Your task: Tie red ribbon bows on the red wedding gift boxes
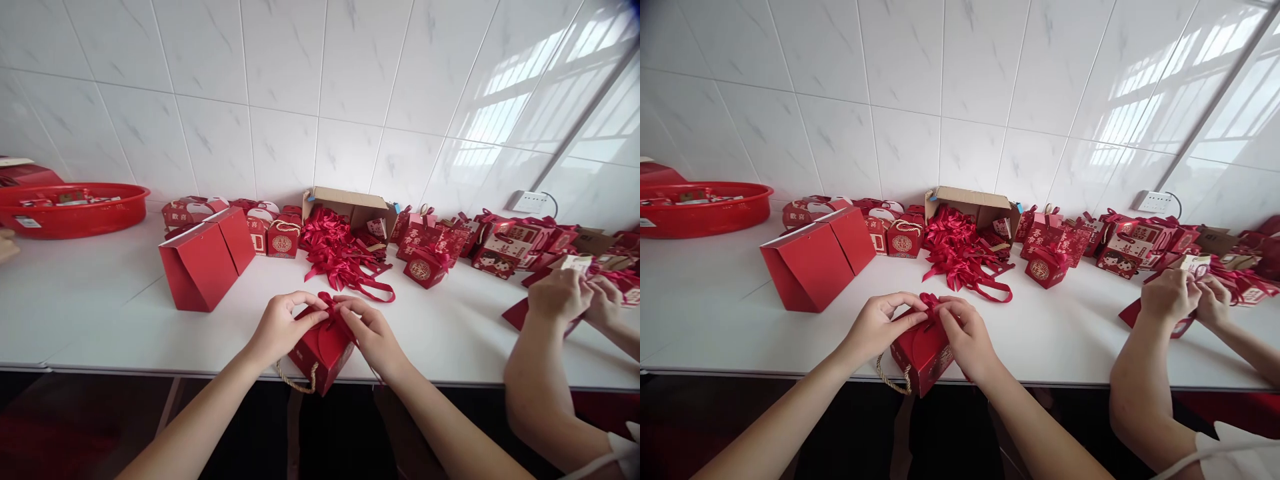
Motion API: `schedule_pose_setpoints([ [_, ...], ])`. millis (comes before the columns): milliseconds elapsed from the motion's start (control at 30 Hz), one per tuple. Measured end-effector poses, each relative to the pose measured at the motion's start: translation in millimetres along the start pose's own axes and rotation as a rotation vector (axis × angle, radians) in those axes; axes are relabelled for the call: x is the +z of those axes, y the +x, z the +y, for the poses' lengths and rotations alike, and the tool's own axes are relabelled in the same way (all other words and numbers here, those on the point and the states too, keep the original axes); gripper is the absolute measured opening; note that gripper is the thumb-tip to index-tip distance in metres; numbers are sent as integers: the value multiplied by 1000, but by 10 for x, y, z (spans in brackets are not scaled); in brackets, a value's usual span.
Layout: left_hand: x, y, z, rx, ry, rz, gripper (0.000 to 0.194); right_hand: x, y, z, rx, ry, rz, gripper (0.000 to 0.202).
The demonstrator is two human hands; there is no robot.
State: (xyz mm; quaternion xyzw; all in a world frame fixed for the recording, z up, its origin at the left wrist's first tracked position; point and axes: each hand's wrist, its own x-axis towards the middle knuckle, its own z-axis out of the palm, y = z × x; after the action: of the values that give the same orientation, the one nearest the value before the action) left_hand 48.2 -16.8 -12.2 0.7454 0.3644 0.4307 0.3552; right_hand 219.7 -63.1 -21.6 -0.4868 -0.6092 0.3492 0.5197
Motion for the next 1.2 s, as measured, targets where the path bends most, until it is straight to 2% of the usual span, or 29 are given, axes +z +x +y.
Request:
schedule_pose_setpoints([
  [167, -47, 13, 17, 51, 38, -49, 11, -129, -13, -24, -228, -373, 33, 10],
  [233, -62, 22, 19, 82, 50, -45, 19, -164, -41, -81, -324, -527, 52, 9],
  [300, -76, 35, 25, 113, 55, -58, 26, -198, -79, -173, -350, -613, 30, 13],
  [433, -106, 70, 74, 162, 74, -121, 26, -304, -79, -370, -174, -540, -226, 17],
  [500, -124, 89, 112, 179, 89, -147, 26, -368, 1, -412, -157, -566, -249, 19],
  [567, -145, 105, 149, 188, 108, -168, 29, -413, 118, -402, -243, -595, -238, 27],
  [633, -165, 118, 185, 190, 141, -184, 33, -430, 234, -364, -356, -535, -309, 39],
  [667, -175, 124, 203, 189, 158, -195, 35, -429, 279, -344, -406, -489, -366, 38],
  [733, -194, 134, 241, 188, 193, -222, 36, -418, 331, -315, -475, -422, -427, 23],
  [833, -221, 149, 303, 201, 273, -265, 30, -410, 325, -306, -509, -419, -396, 4],
  [900, -237, 158, 335, 205, 338, -286, 26, -417, 290, -307, -536, -435, -386, 10],
  [1033, -268, 175, 362, 259, 470, -304, 24, -420, 213, -262, -629, -564, -431, 36],
  [1200, -328, 201, 431, 411, 721, -330, 18, -373, 162, -119, -726, -725, -403, 38],
])
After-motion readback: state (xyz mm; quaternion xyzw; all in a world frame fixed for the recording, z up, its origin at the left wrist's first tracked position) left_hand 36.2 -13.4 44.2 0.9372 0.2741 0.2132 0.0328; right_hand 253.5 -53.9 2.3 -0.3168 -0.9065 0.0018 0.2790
